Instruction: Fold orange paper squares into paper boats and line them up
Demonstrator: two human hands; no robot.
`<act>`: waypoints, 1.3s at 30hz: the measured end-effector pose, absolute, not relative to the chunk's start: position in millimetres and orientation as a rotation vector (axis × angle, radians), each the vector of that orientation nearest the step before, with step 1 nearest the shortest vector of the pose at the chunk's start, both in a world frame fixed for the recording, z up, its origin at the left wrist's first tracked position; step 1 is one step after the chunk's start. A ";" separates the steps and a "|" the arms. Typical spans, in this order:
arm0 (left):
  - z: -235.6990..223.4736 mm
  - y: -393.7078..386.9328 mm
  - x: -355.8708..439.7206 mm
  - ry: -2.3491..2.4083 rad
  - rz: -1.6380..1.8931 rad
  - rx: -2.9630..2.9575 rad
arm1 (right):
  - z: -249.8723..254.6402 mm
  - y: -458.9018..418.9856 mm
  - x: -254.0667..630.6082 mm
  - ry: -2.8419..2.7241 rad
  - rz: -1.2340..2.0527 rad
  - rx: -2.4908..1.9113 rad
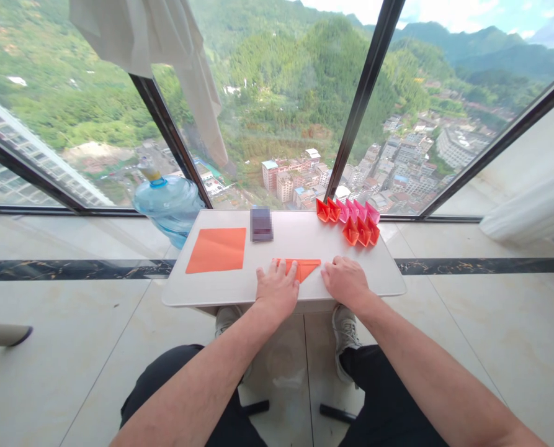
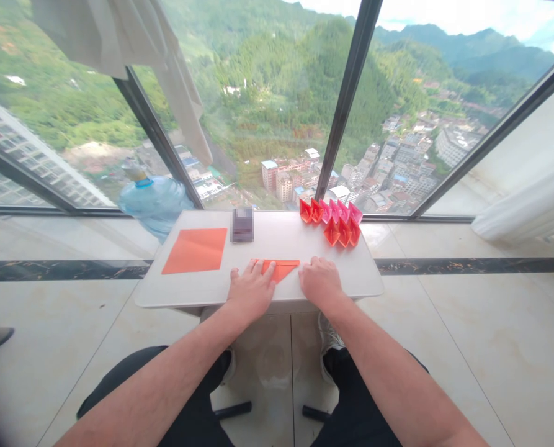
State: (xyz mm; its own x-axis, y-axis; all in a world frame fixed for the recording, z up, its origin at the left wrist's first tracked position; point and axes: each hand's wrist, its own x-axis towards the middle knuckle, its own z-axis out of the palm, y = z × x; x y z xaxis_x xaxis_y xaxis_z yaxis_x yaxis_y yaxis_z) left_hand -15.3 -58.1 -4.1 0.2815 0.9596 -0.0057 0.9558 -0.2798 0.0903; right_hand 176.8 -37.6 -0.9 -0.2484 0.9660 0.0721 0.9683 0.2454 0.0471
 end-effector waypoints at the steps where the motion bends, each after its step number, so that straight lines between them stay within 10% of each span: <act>1: -3.7 -58.0 -15.6 1.842 0.071 2.440 | 0.5 -37.0 178.2 -2.434 -0.117 -1.939; 39: 4.0 -48.8 -8.9 1.797 0.292 2.519 | -7.4 -3.9 170.0 -2.445 0.381 -1.283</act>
State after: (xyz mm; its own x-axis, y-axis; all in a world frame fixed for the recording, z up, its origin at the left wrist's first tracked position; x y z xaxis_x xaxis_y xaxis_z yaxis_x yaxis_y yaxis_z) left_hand -8.9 -48.8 4.0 0.3139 0.9401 0.1328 0.9339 -0.3310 0.1356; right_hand 170.0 -3.9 -7.4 -0.5272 0.8298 0.1828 0.7349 0.5533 -0.3921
